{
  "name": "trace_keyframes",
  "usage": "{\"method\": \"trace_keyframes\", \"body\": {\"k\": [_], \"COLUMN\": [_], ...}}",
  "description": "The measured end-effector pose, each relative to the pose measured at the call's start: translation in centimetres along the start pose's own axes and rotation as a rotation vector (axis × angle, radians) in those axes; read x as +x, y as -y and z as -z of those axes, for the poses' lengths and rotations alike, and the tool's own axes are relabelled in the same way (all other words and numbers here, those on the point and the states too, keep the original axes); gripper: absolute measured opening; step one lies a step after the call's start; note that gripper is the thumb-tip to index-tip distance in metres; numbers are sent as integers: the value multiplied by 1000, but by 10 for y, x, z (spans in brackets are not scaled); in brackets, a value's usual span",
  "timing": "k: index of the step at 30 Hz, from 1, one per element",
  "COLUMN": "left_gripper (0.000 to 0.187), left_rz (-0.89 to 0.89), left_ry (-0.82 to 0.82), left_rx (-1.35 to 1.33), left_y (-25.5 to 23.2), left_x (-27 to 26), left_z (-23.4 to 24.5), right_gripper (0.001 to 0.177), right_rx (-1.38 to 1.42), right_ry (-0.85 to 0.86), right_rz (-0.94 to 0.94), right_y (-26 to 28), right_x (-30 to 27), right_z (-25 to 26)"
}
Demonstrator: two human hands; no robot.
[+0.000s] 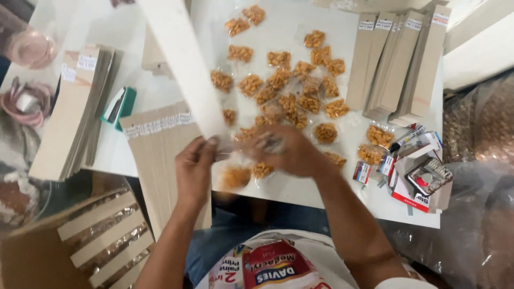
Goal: Stapling cardboard labels onto small plastic bags filled with nuts for packaging.
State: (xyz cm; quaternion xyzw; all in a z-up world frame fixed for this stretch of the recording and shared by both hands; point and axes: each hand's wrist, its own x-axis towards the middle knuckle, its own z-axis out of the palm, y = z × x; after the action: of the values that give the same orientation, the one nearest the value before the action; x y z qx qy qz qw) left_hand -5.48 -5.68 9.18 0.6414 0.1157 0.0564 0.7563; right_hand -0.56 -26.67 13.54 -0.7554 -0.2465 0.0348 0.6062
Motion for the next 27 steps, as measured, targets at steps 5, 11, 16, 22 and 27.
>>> {"method": "trace_keyframes", "body": {"k": [5, 11, 16, 22, 27], "left_gripper": [23, 21, 12, 19, 21], "left_rz": [113, 41, -46, -88, -119], "left_ry": [127, 148, 113, 135, 112], "left_rx": [-165, -93, -81, -65, -19], "left_y": [-3, -54, -73, -67, -56], "left_x": [5, 0, 3, 7, 15], "left_z": [-22, -39, -47, -48, -45], "right_gripper": [21, 26, 21, 32, 28], "right_rx": [-479, -361, 69, 227, 281], "right_ry": [-41, -65, -97, -119, -130], "right_rz": [-61, -73, -101, -60, -46], "right_y": [15, 9, 1, 6, 4], "right_x": [14, 22, 27, 35, 41], "right_z": [-3, -2, 7, 12, 9]}}
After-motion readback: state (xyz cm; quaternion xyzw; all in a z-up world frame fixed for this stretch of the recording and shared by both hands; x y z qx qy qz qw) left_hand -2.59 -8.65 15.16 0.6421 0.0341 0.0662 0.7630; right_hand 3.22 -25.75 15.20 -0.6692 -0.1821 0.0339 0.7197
